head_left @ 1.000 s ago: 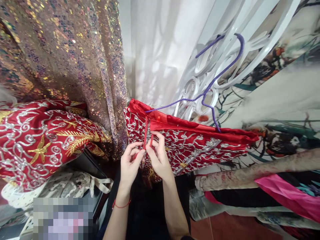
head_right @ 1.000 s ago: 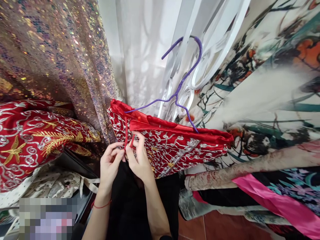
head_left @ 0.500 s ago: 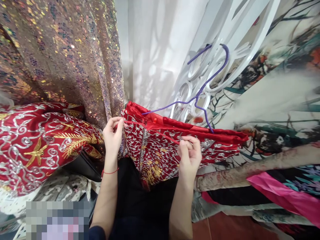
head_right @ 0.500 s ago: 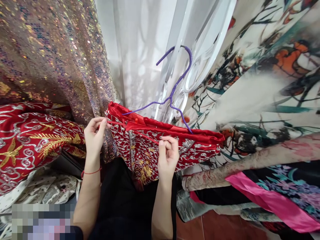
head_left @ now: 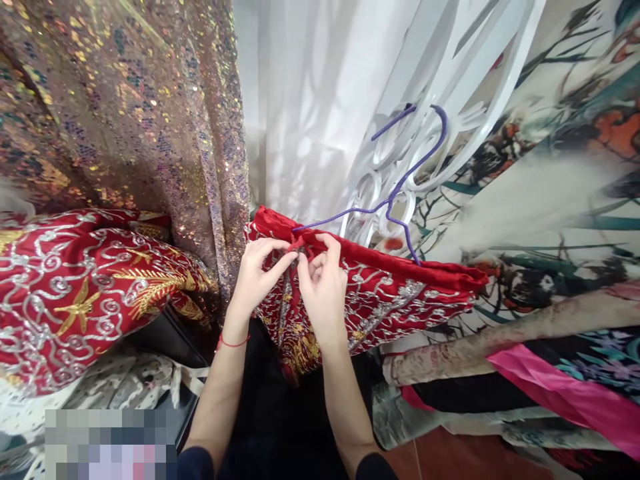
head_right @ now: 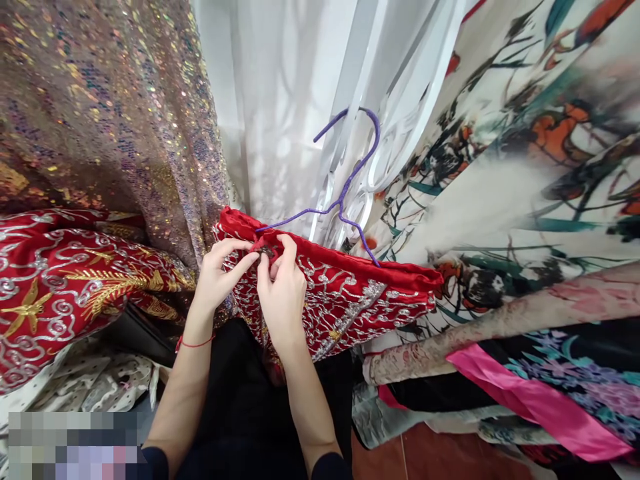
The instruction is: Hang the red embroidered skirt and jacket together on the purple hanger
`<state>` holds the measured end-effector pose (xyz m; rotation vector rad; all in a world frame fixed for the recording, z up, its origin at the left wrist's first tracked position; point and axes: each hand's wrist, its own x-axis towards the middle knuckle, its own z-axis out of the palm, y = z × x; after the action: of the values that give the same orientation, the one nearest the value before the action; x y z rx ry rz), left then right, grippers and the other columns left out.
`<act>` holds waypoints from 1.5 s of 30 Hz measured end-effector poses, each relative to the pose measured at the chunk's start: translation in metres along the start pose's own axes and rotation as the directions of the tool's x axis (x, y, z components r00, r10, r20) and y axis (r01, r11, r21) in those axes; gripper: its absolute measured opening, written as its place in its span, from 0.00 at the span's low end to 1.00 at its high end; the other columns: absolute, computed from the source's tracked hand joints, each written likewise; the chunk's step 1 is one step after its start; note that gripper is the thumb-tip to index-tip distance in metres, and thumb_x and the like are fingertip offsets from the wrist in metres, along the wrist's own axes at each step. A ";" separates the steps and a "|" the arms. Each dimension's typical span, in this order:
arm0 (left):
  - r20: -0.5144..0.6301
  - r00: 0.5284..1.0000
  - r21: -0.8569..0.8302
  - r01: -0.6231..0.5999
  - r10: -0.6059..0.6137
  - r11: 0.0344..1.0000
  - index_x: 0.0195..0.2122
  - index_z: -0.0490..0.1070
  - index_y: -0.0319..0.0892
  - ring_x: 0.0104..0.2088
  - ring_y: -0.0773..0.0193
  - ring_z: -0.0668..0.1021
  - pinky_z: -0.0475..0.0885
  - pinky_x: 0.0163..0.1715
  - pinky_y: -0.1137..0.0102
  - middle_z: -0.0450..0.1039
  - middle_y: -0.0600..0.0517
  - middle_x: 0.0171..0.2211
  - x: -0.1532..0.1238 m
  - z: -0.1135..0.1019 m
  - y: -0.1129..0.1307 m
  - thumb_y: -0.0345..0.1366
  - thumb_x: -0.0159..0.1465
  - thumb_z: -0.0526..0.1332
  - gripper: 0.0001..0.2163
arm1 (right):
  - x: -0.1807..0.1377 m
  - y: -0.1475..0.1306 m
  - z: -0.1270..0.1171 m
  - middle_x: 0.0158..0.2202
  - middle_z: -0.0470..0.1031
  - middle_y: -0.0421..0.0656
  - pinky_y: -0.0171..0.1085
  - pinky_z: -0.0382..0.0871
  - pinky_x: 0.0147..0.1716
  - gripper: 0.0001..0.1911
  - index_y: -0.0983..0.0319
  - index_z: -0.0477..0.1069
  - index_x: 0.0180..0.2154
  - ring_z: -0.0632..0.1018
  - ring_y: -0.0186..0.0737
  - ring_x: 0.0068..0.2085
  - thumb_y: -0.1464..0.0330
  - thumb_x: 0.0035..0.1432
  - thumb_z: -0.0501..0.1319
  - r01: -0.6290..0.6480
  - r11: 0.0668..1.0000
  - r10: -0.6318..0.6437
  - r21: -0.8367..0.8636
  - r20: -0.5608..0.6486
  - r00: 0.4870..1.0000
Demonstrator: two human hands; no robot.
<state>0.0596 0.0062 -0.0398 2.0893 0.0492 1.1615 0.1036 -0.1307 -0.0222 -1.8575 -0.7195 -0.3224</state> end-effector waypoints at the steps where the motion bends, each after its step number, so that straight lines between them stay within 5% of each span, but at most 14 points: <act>1: -0.008 1.000 -0.002 -0.010 0.010 1.000 0.38 0.76 0.44 0.40 0.61 0.79 0.68 0.49 0.63 0.80 0.52 0.38 0.002 -0.001 0.001 0.40 0.67 0.64 0.06 | 0.000 -0.001 -0.002 0.23 0.64 0.33 0.36 0.62 0.29 0.12 0.60 0.68 0.51 0.69 0.35 0.24 0.66 0.67 0.57 0.009 0.998 -0.008 -0.055 0.006 1.000; 5: -0.043 0.998 -0.065 -0.042 0.039 0.997 0.36 0.74 0.43 0.39 0.63 0.78 0.69 0.47 0.64 0.78 0.51 0.37 0.005 -0.008 0.010 0.38 0.68 0.62 0.06 | -0.001 -0.001 -0.004 0.25 0.65 0.35 0.36 0.59 0.30 0.07 0.60 0.74 0.38 0.67 0.35 0.26 0.63 0.65 0.61 0.038 0.977 -0.044 -0.211 -0.023 0.999; 12: 0.031 0.995 -0.137 -0.085 0.090 0.987 0.36 0.72 0.43 0.40 0.64 0.76 0.71 0.47 0.66 0.75 0.51 0.37 0.008 -0.018 0.017 0.36 0.68 0.62 0.04 | 0.012 -0.004 0.005 0.27 0.64 0.36 0.34 0.62 0.31 0.07 0.61 0.74 0.34 0.67 0.34 0.28 0.68 0.64 0.59 0.120 0.990 -0.123 0.069 0.052 0.991; 20: 0.047 0.997 -0.138 -0.057 0.064 0.989 0.37 0.72 0.43 0.42 0.63 0.77 0.71 0.47 0.66 0.76 0.50 0.39 0.014 -0.017 0.009 0.37 0.69 0.60 0.06 | 0.020 -0.004 0.004 0.32 0.74 0.40 0.36 0.67 0.33 0.07 0.61 0.74 0.35 0.69 0.33 0.26 0.65 0.61 0.63 0.068 0.998 -0.067 -0.008 0.024 0.997; 27: 0.068 0.992 -0.120 -0.095 0.104 0.988 0.36 0.72 0.43 0.43 0.62 0.77 0.71 0.49 0.64 0.75 0.50 0.39 0.014 -0.017 0.016 0.36 0.68 0.61 0.05 | 0.019 -0.002 0.008 0.30 0.71 0.38 0.34 0.66 0.31 0.06 0.61 0.72 0.33 0.70 0.32 0.27 0.68 0.62 0.59 0.091 0.993 -0.092 0.081 0.012 0.996; 33: -0.089 0.996 0.042 -0.007 0.011 0.999 0.35 0.74 0.42 0.38 0.64 0.77 0.70 0.42 0.68 0.77 0.51 0.36 0.018 -0.014 0.005 0.39 0.68 0.61 0.07 | 0.019 -0.005 -0.009 0.32 0.74 0.41 0.37 0.67 0.35 0.09 0.59 0.70 0.33 0.73 0.37 0.31 0.66 0.66 0.56 0.115 0.993 -0.118 -0.034 -0.110 0.987; 37: -0.127 0.976 -0.205 0.151 -0.179 0.967 0.39 0.75 0.42 0.32 0.67 0.78 0.72 0.36 0.71 0.76 0.52 0.32 0.016 -0.004 -0.005 0.43 0.67 0.63 0.09 | 0.017 -0.003 -0.015 0.31 0.73 0.42 0.41 0.68 0.41 0.09 0.59 0.65 0.31 0.75 0.41 0.35 0.66 0.66 0.54 0.118 0.984 -0.139 -0.136 -0.150 0.979; 40: -0.014 0.954 -0.500 0.253 -0.300 0.828 0.45 0.72 0.47 0.19 0.74 0.69 0.63 0.20 0.75 0.70 0.57 0.29 0.012 -0.006 -0.011 0.45 0.66 0.64 0.11 | 0.017 0.003 -0.016 0.29 0.73 0.40 0.38 0.70 0.36 0.08 0.58 0.63 0.34 0.75 0.38 0.31 0.65 0.68 0.53 0.076 0.994 -0.073 0.082 -0.050 0.996; 42: 0.039 0.958 -0.548 0.259 -0.284 0.795 0.44 0.73 0.48 0.18 0.75 0.63 0.56 0.16 0.75 0.69 0.56 0.30 0.009 -0.015 -0.014 0.45 0.65 0.64 0.10 | 0.018 0.008 -0.017 0.29 0.73 0.39 0.36 0.70 0.33 0.06 0.58 0.64 0.37 0.75 0.36 0.29 0.65 0.68 0.53 0.044 0.983 -0.037 0.177 -0.046 0.998; 45: 0.081 0.987 -0.381 0.158 -0.137 0.911 0.30 0.78 0.44 0.27 0.68 0.71 0.65 0.24 0.71 0.72 0.51 0.31 0.005 -0.031 -0.017 0.42 0.62 0.65 0.09 | 0.021 0.012 -0.019 0.30 0.73 0.40 0.34 0.67 0.29 0.07 0.59 0.67 0.37 0.74 0.36 0.29 0.64 0.66 0.55 0.050 0.991 -0.036 0.124 -0.114 0.993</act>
<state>0.0447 0.0385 -0.0363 1.7324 -0.0438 0.9372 0.1296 -0.1443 -0.0126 -1.6915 -0.6884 -0.3967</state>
